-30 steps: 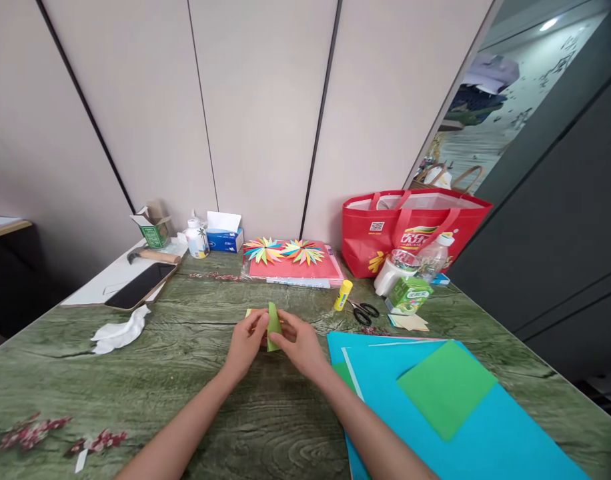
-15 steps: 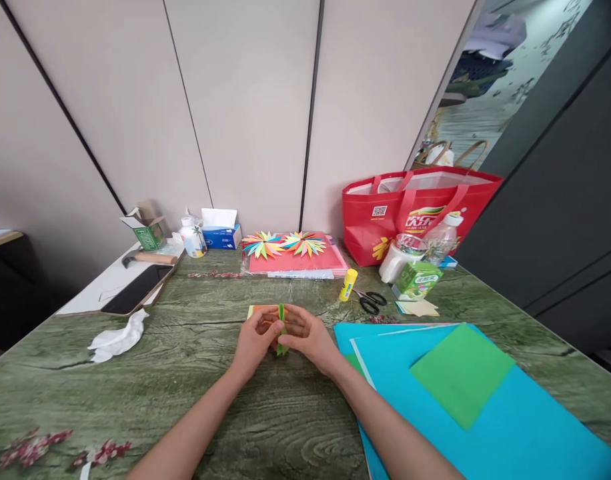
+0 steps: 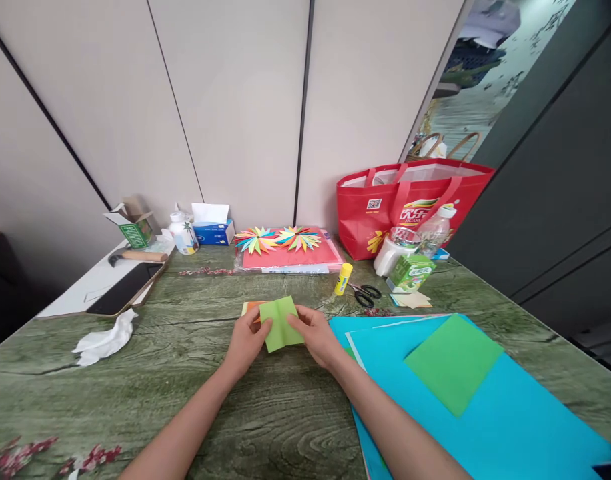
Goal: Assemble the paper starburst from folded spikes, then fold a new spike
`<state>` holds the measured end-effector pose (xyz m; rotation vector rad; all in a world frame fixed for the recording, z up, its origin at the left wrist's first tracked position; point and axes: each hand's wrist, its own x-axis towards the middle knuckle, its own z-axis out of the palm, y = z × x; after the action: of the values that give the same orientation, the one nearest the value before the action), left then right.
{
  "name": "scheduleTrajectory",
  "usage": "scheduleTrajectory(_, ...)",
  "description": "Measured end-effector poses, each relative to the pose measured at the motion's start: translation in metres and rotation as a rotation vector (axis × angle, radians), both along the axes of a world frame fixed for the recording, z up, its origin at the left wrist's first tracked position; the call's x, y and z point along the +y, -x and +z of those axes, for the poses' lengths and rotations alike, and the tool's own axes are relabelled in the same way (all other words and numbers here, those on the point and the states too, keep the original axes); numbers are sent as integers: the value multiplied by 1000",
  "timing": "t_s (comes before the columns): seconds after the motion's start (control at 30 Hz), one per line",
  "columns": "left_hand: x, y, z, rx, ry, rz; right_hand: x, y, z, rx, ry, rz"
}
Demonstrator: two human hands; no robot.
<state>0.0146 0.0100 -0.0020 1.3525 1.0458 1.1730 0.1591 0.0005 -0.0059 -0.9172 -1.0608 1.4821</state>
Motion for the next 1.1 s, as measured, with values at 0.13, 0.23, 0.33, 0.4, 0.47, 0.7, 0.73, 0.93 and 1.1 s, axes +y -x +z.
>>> scheduleTrajectory(0.13, 1, 3, 0, -54, 103, -39, 2, -4, -5, 0, 80, -56)
scheduleTrajectory(0.23, 3, 6, 3, -72, 149, -61, 5, -9, -7, 13, 102, -52)
scheduleTrajectory(0.33, 4, 9, 6, -88, 136, -57, 7, -13, -7, 56, 110, -20)
scheduleTrajectory(0.4, 5, 10, 7, -100, 126, -62, 8, -15, -6, 70, 117, -32)
scheduleTrajectory(0.47, 5, 10, 7, -113, 128, -80, 9, -17, -4, 67, 118, -68)
scheduleTrajectory(0.7, 6, 13, 4, -188, 191, -54, 9, -21, 2, 68, -5, -75)
scheduleTrajectory(0.73, 7, 13, 4, -209, 200, -52, 9, -22, 2, 51, -35, -49)
scheduleTrajectory(0.93, 6, 12, 11, -269, 259, -81, 8, -24, 4, -108, -257, 139)
scheduleTrajectory(1.1, 4, 11, 13, -249, 271, -129, 6, -21, 6, -167, -257, 107)
